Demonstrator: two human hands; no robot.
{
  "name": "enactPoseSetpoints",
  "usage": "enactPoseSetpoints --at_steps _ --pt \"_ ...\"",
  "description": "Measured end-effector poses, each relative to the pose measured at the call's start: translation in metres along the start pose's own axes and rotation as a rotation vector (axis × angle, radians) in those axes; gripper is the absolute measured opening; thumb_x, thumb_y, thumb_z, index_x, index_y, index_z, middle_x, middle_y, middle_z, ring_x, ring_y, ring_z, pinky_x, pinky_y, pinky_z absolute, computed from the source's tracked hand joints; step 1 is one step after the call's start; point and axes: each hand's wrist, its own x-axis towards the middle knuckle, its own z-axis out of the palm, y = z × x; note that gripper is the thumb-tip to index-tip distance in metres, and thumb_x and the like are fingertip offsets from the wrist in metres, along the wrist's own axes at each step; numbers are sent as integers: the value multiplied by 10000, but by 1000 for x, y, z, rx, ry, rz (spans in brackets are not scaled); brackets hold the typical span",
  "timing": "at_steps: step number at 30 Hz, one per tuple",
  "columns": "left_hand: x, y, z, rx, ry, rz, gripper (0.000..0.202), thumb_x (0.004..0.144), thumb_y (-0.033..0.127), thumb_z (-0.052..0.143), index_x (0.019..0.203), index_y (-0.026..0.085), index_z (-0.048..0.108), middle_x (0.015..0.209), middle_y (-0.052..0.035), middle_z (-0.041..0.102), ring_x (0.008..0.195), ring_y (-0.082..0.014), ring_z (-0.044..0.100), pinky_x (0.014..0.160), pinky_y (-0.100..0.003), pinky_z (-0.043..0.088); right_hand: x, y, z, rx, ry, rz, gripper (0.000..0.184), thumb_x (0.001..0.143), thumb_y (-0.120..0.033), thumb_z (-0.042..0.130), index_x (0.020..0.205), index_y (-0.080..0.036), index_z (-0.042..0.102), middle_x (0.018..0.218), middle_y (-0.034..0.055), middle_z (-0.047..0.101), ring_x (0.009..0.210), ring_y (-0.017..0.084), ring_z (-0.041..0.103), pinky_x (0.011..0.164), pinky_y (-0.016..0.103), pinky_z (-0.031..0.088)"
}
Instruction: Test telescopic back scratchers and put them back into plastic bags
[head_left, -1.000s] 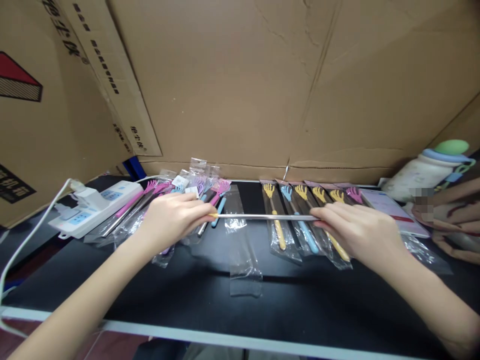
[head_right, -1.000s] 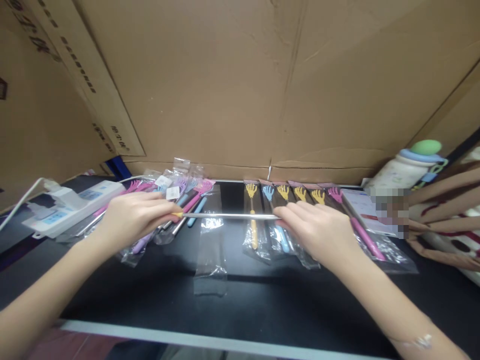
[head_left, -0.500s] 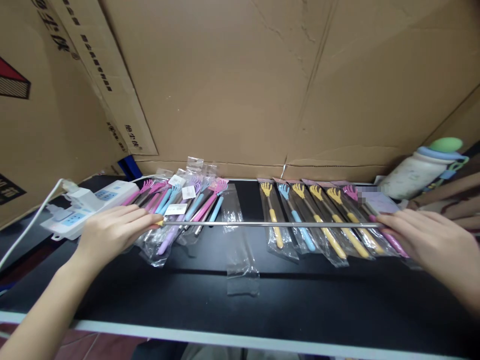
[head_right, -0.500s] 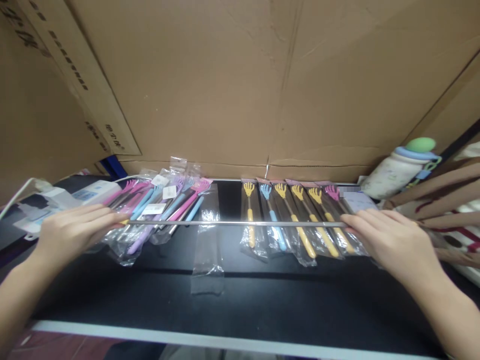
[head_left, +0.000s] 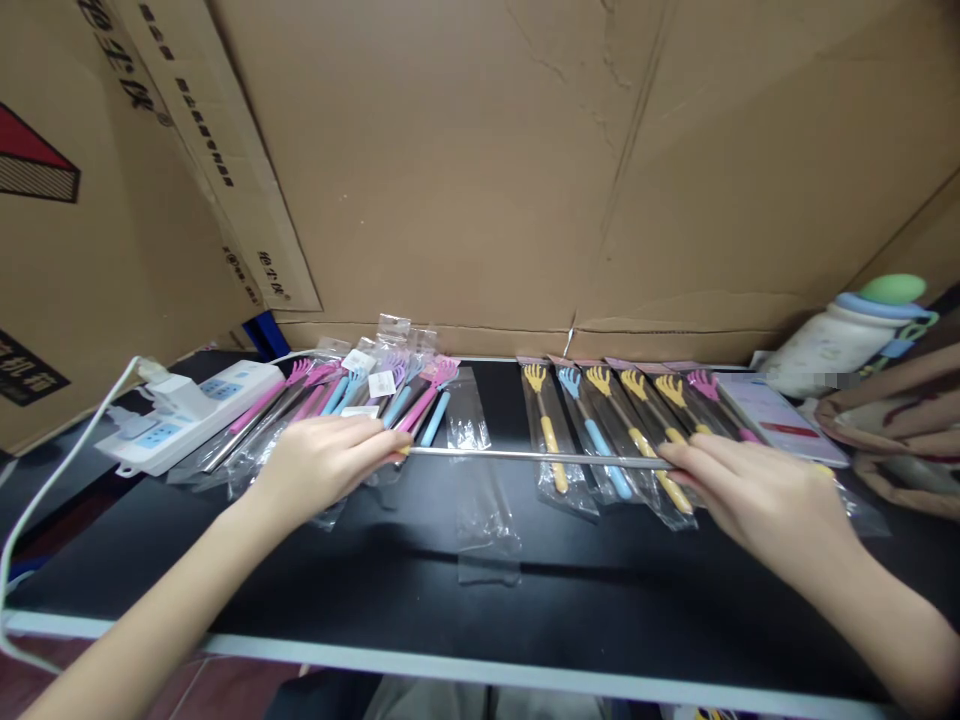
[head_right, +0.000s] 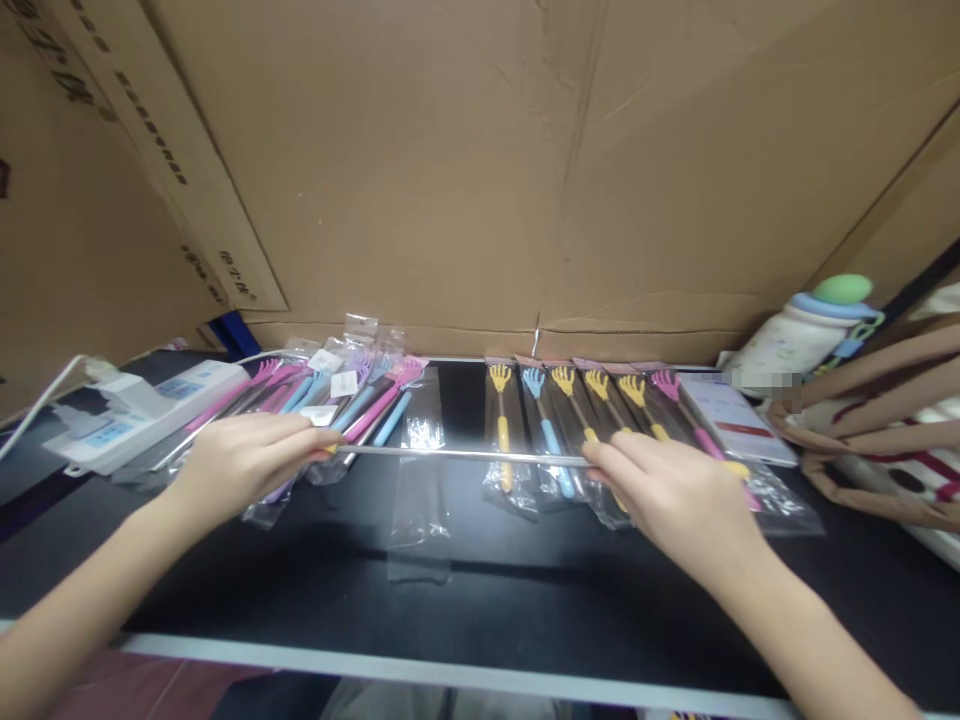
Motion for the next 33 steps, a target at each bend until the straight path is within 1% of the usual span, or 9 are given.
enactPoseSetpoints --at_steps 5,9,12,16,21,27,30,32,33 --pt "40 25 10 -60 16 13 234 946 237 417 831 211 620 650 33 654 576 -88 596 523 -208 346 41 -35 9 135 3 -3 307 963 -255 352 810 -180 607 642 7 597 543 112 514 523 255 284" --pt "61 36 24 -80 10 64 215 933 195 425 798 203 592 621 38 627 557 -96 579 497 -217 312 63 -52 20 189 -79 -18 275 960 -253 353 842 -192 593 653 -3 579 554 110 514 510 258 263" --pt "72 35 39 -67 42 34 225 936 228 422 783 212 586 596 46 610 535 -99 560 472 -229 272 71 -52 30 194 -76 5 279 965 -282 351 834 -198 582 652 -11 583 563 102 526 500 248 252" --pt "77 25 53 -20 50 64 252 947 293 425 770 222 589 590 54 608 557 -104 569 478 -239 254 69 -38 41 171 -69 -13 308 973 -314 347 811 -190 578 641 -18 593 568 95 540 487 243 225" --pt "60 5 45 52 65 15 283 947 350 432 765 230 613 583 47 621 560 -109 569 498 -232 267 48 -7 44 77 -21 3 337 970 -343 353 807 -184 602 667 -4 627 581 108 547 494 241 235" --pt "26 -20 29 134 9 -1 216 925 349 478 819 262 644 652 36 668 593 -119 589 516 -232 312 13 35 40 -7 -40 -32 289 945 -354 417 855 -207 650 754 8 686 654 111 584 534 235 297" --pt "-2 -45 23 216 -32 -97 262 938 361 439 839 244 652 742 5 700 624 -131 606 514 -240 316 -23 71 39 -133 -59 22 353 923 -441 431 917 -184 672 851 65 701 709 127 593 558 227 340" --pt "-25 -63 20 259 -54 -108 297 950 361 407 845 236 655 766 5 704 635 -141 616 521 -238 332 -55 99 41 -176 -127 52 522 930 -536 308 862 -175 678 771 77 684 620 135 562 517 244 330" --pt "-36 -70 20 270 -97 -116 289 953 356 400 885 236 654 809 5 709 674 -148 628 534 -233 347 -71 111 43 -215 -141 115 589 944 -535 219 847 -171 672 766 82 674 613 149 556 520 255 336"
